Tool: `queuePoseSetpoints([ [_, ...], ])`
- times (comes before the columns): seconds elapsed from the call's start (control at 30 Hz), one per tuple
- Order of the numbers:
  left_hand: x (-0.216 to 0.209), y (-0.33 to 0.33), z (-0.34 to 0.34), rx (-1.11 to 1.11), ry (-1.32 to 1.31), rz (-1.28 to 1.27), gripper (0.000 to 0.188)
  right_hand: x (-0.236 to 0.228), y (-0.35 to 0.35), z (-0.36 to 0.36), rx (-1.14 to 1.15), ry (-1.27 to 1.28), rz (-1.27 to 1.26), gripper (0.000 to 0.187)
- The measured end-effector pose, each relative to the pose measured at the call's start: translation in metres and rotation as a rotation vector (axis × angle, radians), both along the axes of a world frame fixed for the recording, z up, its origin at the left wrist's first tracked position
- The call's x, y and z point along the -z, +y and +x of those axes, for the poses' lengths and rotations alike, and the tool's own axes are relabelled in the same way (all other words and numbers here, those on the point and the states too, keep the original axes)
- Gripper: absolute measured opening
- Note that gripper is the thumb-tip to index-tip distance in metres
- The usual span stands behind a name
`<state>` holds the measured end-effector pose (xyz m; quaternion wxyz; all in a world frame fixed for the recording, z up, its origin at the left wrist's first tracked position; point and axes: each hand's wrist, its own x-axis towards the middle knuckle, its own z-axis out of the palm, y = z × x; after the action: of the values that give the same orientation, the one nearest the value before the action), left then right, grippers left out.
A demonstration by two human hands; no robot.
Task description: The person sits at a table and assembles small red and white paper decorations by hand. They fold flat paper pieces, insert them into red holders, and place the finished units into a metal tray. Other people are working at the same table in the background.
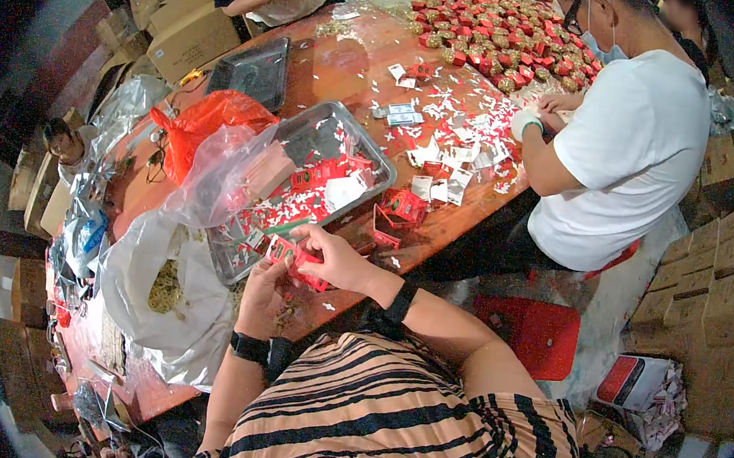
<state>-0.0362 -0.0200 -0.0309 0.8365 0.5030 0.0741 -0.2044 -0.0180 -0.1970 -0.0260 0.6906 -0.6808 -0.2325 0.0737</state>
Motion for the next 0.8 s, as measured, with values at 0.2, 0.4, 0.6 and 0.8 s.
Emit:
queuePoseSetpoints([
  [0.2,-0.006,-0.005,-0.001,0.091,-0.024,0.228,0.024,-0.011,-0.012,0.005,-0.061,-0.153,-0.308,0.06],
  [0.4,-0.006,-0.003,-0.002,0.181,-0.116,0.397,0.029,-0.025,-0.013,0.004,-0.064,-0.186,-0.367,0.059],
  [0.6,-0.021,0.003,0.003,0.282,-0.045,0.49,0.024,-0.019,-0.017,0.006,-0.171,-0.333,-0.438,0.049],
  [0.8,-0.003,0.001,0.005,0.17,-0.168,0.447,0.036,0.004,-0.015,0.007,0.05,-0.571,-0.533,0.03],
])
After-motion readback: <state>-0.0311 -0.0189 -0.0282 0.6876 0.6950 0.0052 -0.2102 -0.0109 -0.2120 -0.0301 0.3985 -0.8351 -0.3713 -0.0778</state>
